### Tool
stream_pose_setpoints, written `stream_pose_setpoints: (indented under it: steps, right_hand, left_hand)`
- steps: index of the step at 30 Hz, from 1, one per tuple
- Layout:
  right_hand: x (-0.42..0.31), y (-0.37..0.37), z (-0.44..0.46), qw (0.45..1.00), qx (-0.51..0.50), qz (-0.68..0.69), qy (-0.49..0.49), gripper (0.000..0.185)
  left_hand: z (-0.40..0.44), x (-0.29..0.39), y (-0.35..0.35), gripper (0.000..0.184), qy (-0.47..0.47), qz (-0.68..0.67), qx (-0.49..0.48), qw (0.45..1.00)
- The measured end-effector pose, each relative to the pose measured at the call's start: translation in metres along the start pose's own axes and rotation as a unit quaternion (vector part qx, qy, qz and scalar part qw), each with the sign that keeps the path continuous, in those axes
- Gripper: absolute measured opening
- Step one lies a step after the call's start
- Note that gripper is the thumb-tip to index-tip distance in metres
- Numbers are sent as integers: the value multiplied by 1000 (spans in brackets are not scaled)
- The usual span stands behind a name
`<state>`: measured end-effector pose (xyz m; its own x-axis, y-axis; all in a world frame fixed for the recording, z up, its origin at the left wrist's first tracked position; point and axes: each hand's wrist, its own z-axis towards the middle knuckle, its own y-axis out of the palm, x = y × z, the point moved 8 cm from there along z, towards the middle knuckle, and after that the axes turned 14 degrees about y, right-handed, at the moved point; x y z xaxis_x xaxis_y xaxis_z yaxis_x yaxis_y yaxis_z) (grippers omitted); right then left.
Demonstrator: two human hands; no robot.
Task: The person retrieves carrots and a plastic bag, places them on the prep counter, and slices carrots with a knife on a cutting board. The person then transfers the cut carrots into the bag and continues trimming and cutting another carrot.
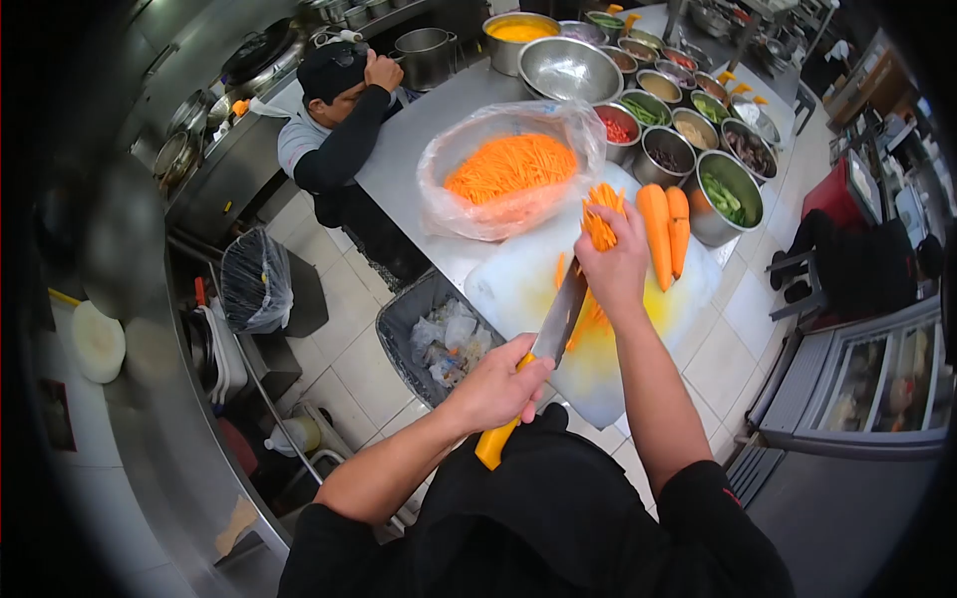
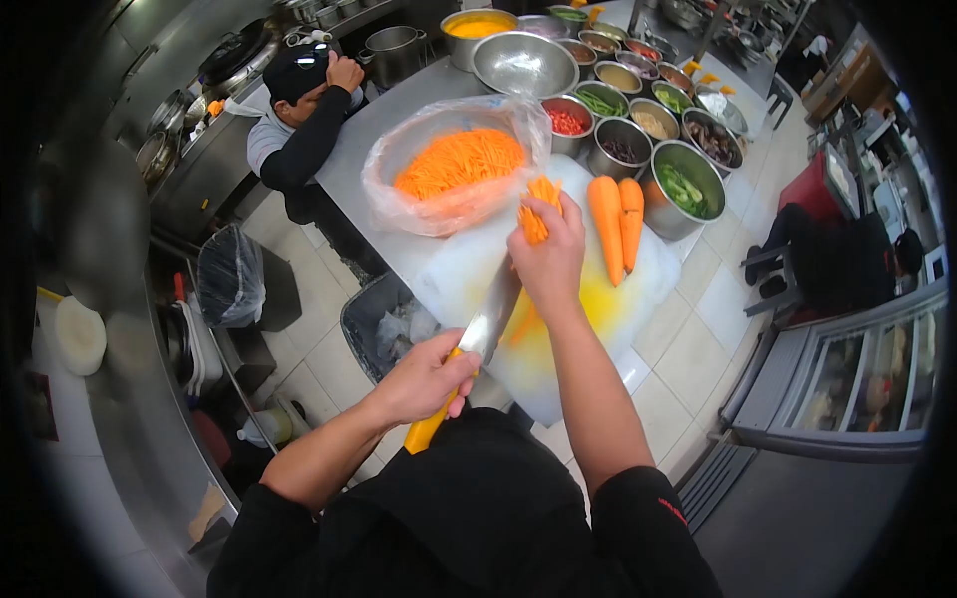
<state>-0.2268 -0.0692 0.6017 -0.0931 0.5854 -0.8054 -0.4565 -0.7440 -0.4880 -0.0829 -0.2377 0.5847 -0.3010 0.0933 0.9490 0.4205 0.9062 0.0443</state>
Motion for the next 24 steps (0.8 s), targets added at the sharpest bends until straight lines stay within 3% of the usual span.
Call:
stream_pose_setpoints:
  steps: [3,7,11,14,16,18,20,22,24]
  right_hand:
    - [-52,31,43,995,-79,-35,-47,37]
    - [-80,111,95,963,-230,-102,-93,40]
    - [-69,201,114,889,-413,-199,-6,48]
    - [-20,246,130,931,-318,-170,-61,54]
    - [-14,260,125,921,-313,-219,-77,57]
    - [-3,266,110,900,-311,-280,-124,60]
    - [-9,267,90,861,-304,-347,-215,63]
    - [-15,250,72,845,-340,-361,-201,66]
    - [-20,231,68,823,-375,-387,-181,68]
  left_hand:
    - [9,26,-10,20,62,-119,49,990]
    - [37,50,-29,19,62,-273,112,953]
    - [80,39,-57,18,93,-413,187,887]
    - [84,14,-82,17,69,-421,239,872]
    - [74,0,-95,17,52,-409,254,875]
    - [56,-10,-102,17,37,-400,255,879]
    - [45,-12,-111,29,34,-381,253,889]
    - [36,-7,-117,42,37,-357,258,897]
    - [27,2,-120,40,26,-331,245,911]
